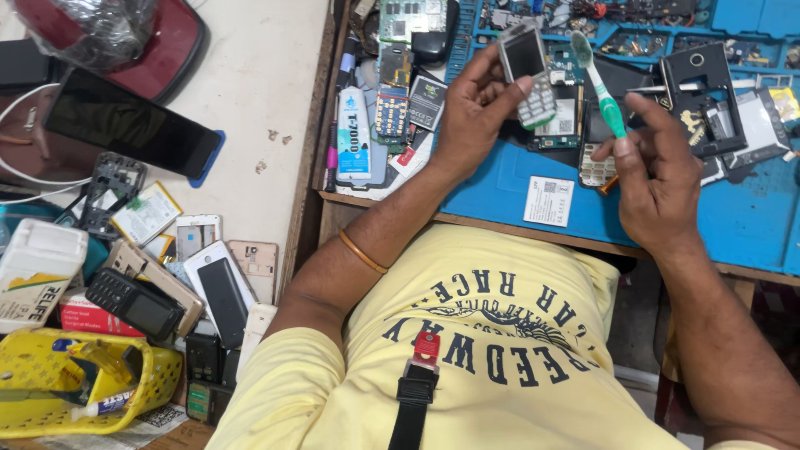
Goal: The person uses a toothbrush to scrub the surface of a small green circuit board, then sets it down and picks up a disassembled mobile phone. They continue scrubbing the phone's internal components and battery area with the toothbrush.
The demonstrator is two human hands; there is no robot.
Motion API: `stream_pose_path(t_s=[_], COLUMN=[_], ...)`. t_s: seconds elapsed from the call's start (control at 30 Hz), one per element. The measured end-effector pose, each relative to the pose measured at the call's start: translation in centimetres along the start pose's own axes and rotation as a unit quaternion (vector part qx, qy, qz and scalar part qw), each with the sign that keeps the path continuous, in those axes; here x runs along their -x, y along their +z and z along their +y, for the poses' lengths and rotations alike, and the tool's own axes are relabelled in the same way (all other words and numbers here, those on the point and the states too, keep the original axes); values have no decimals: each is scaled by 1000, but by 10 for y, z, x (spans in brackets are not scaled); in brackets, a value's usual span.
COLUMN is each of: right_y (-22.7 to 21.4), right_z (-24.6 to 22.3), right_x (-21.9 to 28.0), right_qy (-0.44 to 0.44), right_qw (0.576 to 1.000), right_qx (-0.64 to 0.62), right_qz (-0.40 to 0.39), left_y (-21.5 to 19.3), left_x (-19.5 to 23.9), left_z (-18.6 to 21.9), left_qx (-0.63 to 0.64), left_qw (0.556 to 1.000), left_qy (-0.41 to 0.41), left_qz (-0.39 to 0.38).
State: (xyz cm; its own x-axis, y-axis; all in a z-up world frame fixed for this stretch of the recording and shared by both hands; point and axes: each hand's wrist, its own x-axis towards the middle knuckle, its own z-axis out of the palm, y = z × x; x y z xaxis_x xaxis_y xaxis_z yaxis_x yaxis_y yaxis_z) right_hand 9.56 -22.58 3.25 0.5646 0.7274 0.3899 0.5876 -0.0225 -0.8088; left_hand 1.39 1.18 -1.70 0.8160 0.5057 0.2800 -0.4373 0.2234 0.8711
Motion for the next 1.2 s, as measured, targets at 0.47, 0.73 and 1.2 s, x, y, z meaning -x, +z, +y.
stream_pose_path(t_s=[0.47,0.73,1.2], right_y=[-29,-46,-32], right_z=[3,19,29], right_x=[-15,-8,-2], right_qy=[6,-126,-102], right_qw=[996,929,911], right_qx=[4,345,399], right_qz=[85,52,-10], left_y=[-12,-11,-14], left_x=[-3,3,-2], left_z=[-12,-4,38], left_qx=[56,-211,-636], left_qw=[996,975,752], left_qy=[57,48,172], left_qz=[49,50,-1])
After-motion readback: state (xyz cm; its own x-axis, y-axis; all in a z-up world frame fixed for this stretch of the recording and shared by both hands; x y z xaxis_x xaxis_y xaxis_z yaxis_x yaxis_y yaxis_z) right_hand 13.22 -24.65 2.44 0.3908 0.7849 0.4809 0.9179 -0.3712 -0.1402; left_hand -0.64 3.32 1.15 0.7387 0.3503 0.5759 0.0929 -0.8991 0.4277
